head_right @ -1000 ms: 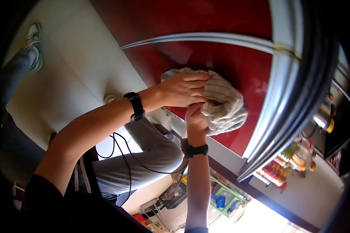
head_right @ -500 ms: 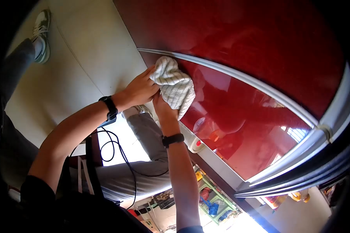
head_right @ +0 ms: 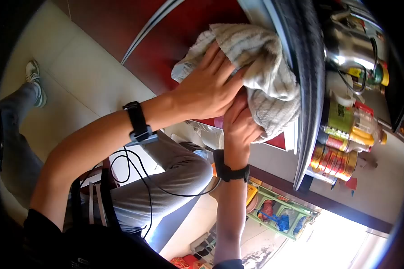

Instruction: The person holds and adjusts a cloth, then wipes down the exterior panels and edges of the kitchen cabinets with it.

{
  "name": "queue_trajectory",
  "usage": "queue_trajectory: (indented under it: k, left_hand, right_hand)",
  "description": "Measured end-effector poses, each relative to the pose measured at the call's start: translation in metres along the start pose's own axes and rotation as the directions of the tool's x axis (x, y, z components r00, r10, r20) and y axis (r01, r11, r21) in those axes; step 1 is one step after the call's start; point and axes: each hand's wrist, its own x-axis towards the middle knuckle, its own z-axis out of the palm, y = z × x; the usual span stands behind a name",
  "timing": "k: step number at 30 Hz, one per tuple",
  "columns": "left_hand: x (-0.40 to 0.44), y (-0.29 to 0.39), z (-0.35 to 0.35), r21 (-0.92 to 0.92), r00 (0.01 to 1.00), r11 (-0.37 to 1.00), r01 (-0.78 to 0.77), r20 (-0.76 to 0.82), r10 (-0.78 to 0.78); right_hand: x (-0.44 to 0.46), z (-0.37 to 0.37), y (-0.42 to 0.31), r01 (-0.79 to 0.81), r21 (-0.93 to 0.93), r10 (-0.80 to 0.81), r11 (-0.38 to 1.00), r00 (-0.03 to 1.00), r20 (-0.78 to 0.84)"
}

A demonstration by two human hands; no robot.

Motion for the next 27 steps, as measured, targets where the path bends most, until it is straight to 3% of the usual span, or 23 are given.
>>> queue_trajectory:
  k: [3,4,7,9,11,12,15,16,19,23,25,27]
  left_hand:
    - [-0.004,0.014,0.008,0.106,0.995,0.994,-0.036,0.096,0.026]
    - [-0.011,0.015,0.013,0.042,0.998,0.998,-0.037,0.06,0.035]
    - [-0.056,-0.003,0.04,-0.025,0.982,0.995,-0.094,0.165,0.097]
    - [-0.086,-0.014,0.038,0.046,0.95,0.996,-0.08,0.306,0.063]
    - [-0.114,-0.029,0.036,0.094,0.905,0.991,-0.098,0.423,0.049]
    - [-0.122,-0.037,0.032,0.144,0.929,0.982,-0.123,0.366,0.062]
    - [-0.146,-0.057,0.029,0.145,0.901,0.979,-0.143,0.429,0.068]
    - [-0.153,-0.06,0.028,0.101,0.887,0.991,-0.09,0.46,0.033]
    - [-0.163,-0.06,0.017,-0.01,0.903,0.998,-0.064,0.426,0.062]
    - [-0.147,-0.041,0.041,-0.167,0.883,0.985,0.038,0.466,0.046]
    - [-0.117,-0.024,0.048,-0.344,0.941,0.939,-0.014,0.312,0.129]
    - [-0.078,0.001,0.053,-0.486,0.988,0.873,-0.052,0.104,0.116]
  right_hand:
    - [-0.015,0.0,0.009,0.024,0.098,-0.023,0.995,1.0,-0.013]
    - [-0.029,0.014,0.014,0.038,0.035,-0.037,0.999,0.999,-0.006]
    - [-0.081,0.06,0.004,0.046,-0.087,-0.041,0.995,0.998,0.05]
    - [-0.091,0.077,-0.027,-0.037,0.082,0.036,0.996,0.999,0.015]
    - [-0.117,0.101,-0.04,-0.055,0.065,0.041,0.996,0.981,0.191]
    - [-0.121,0.105,-0.048,-0.029,0.104,-0.002,0.994,0.958,0.288]
    - [-0.137,0.125,-0.078,0.247,-0.357,-0.048,0.901,0.875,0.482]
    - [-0.137,0.128,-0.082,-0.079,-0.073,0.105,0.994,0.865,0.491]
    - [-0.126,0.114,-0.089,-0.206,0.215,0.084,0.955,0.879,0.47]
    - [-0.125,0.082,-0.07,-0.381,0.269,0.261,0.885,0.882,0.393]
    - [-0.113,0.073,-0.043,-0.579,0.385,0.467,0.719,0.812,0.349]
    - [-0.101,0.052,-0.007,-0.59,0.388,0.533,0.708,0.807,0.255]
